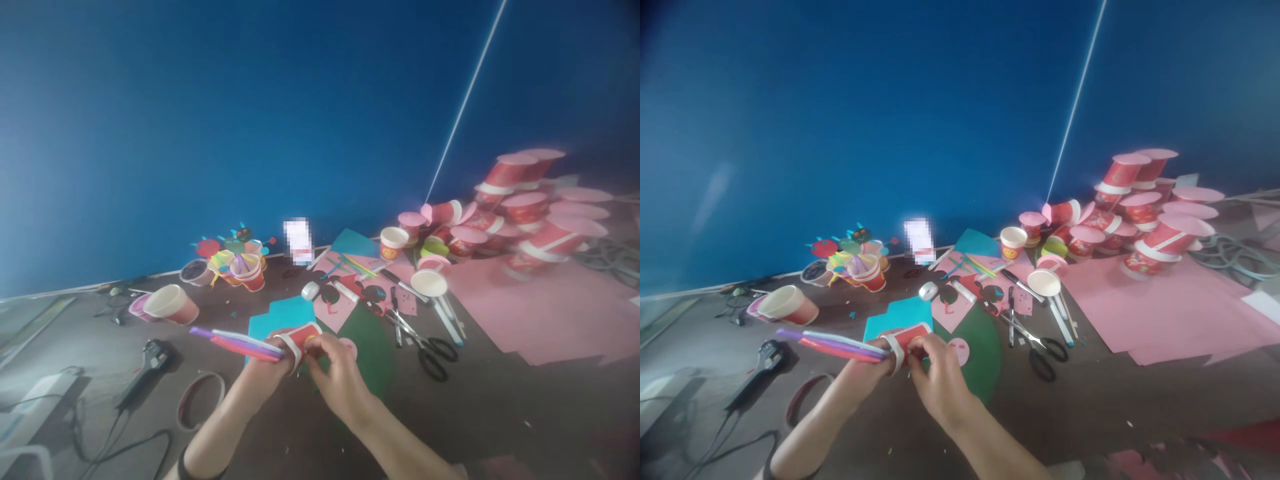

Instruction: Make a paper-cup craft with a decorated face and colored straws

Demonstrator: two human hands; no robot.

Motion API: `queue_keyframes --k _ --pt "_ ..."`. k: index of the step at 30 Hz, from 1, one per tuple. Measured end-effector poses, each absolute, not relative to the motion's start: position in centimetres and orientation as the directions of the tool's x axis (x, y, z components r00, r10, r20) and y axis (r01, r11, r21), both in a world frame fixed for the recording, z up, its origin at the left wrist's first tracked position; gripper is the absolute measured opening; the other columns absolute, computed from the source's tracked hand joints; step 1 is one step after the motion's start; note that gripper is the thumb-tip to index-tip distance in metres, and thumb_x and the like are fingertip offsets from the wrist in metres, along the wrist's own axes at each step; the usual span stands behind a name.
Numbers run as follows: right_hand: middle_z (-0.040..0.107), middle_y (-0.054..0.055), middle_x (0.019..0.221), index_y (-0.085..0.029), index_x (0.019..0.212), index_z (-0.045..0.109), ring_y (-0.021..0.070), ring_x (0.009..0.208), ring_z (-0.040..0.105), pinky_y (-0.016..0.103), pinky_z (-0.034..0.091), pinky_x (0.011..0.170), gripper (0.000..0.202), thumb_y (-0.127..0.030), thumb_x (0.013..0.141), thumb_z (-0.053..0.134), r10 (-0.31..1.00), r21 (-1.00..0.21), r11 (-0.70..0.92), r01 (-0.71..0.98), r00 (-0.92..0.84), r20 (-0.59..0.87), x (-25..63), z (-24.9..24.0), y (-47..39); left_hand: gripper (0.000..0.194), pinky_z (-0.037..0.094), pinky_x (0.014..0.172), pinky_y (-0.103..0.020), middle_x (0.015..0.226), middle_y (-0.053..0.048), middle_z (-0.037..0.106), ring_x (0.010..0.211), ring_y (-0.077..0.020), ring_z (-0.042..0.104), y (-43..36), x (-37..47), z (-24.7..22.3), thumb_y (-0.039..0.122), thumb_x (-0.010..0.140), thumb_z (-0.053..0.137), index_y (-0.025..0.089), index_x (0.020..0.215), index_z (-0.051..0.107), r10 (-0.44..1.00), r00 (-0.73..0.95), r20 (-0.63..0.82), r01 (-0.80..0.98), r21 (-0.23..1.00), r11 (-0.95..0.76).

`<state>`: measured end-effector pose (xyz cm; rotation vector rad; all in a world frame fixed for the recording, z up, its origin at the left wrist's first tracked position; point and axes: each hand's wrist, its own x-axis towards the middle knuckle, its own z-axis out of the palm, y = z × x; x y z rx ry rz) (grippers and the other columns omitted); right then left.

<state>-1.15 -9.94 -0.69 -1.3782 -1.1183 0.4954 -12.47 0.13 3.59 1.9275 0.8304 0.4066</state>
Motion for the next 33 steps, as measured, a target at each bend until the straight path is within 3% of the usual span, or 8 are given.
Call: queue_keyframes --k 5,8,13,21,27,33 --pt "0.064 0.000 0.079 -0.020 0.084 0.060 0.0139 0.072 0.061 0.023 0.045 0.072 0.017 -0.006 0.077 0.052 0.839 -0.924 0.173 0.342 0.439 0.320 -1.1 -0.3 -10.2 0.015 0.045 0.060 -0.026 0.070 -0.002 0.058 0.065 -0.0153 0.052 0.2 -12.9 4.5 0.018 0.074 0.050 0.017 0.065 0.063 0.635 0.755 -0.164 0.423 0.861 -0.281" --pt "0.064 0.000 0.079 -0.020 0.084 0.061 0.0138 0.073 0.062 0.023 0.045 0.072 0.017 -0.007 0.078 0.052 0.845 -0.926 0.169 0.337 0.435 0.312 -1.1 0.0 -10.3 0.018 0.047 0.064 -0.028 0.074 -0.004 0.061 0.071 -0.0177 0.055 0.0 -13.0 4.8 0.022 0.077 0.051 0.016 0.064 0.062 0.645 0.752 -0.137 0.423 0.850 -0.313" --pt "0.065 0.000 0.079 -0.021 0.084 0.061 0.0140 0.073 0.062 0.023 0.045 0.073 0.018 -0.006 0.077 0.052 0.842 -0.923 0.181 0.339 0.431 0.324 -1.2 0.5 -10.4 0.017 0.049 0.081 -0.034 0.098 -0.010 0.066 0.093 -0.0240 0.059 -0.3 -12.8 4.4 0.026 0.076 0.055 0.018 0.086 0.066 0.701 0.711 -0.051 0.359 0.884 -0.300" --pt "0.063 0.000 0.078 -0.020 0.081 0.060 0.0138 0.072 0.060 0.023 0.045 0.071 0.018 -0.005 0.077 0.051 0.842 -0.929 0.201 0.310 0.431 0.325 -1.4 0.5 -10.4 0.027 0.051 0.081 -0.035 0.109 -0.011 0.063 0.097 -0.0253 0.059 -0.7 -12.6 4.7 0.027 0.076 0.057 0.015 0.100 0.065 0.743 0.658 -0.118 0.383 0.903 -0.196" --pt "0.064 0.000 0.079 -0.020 0.084 0.060 0.0137 0.072 0.061 0.024 0.045 0.072 0.018 -0.006 0.077 0.052 0.829 -0.923 0.223 0.314 0.437 0.349 -1.4 0.2 -10.4 0.024 0.049 0.086 -0.038 0.108 -0.011 0.064 0.103 -0.0271 0.058 -0.6 -12.8 4.2 0.022 0.077 0.054 0.016 0.096 0.067 0.728 0.685 -0.038 0.373 0.877 -0.305" --pt "0.063 0.001 0.079 -0.019 0.084 0.060 0.0139 0.073 0.060 0.024 0.045 0.072 0.016 -0.007 0.078 0.051 0.840 -0.915 0.215 0.342 0.413 0.352 -1.2 0.1 -10.5 0.027 0.048 0.088 -0.037 0.115 -0.012 0.062 0.105 -0.0264 0.057 -0.5 -13.1 4.4 0.025 0.081 0.050 0.017 0.102 0.066 0.675 0.735 -0.065 0.389 0.855 -0.342"
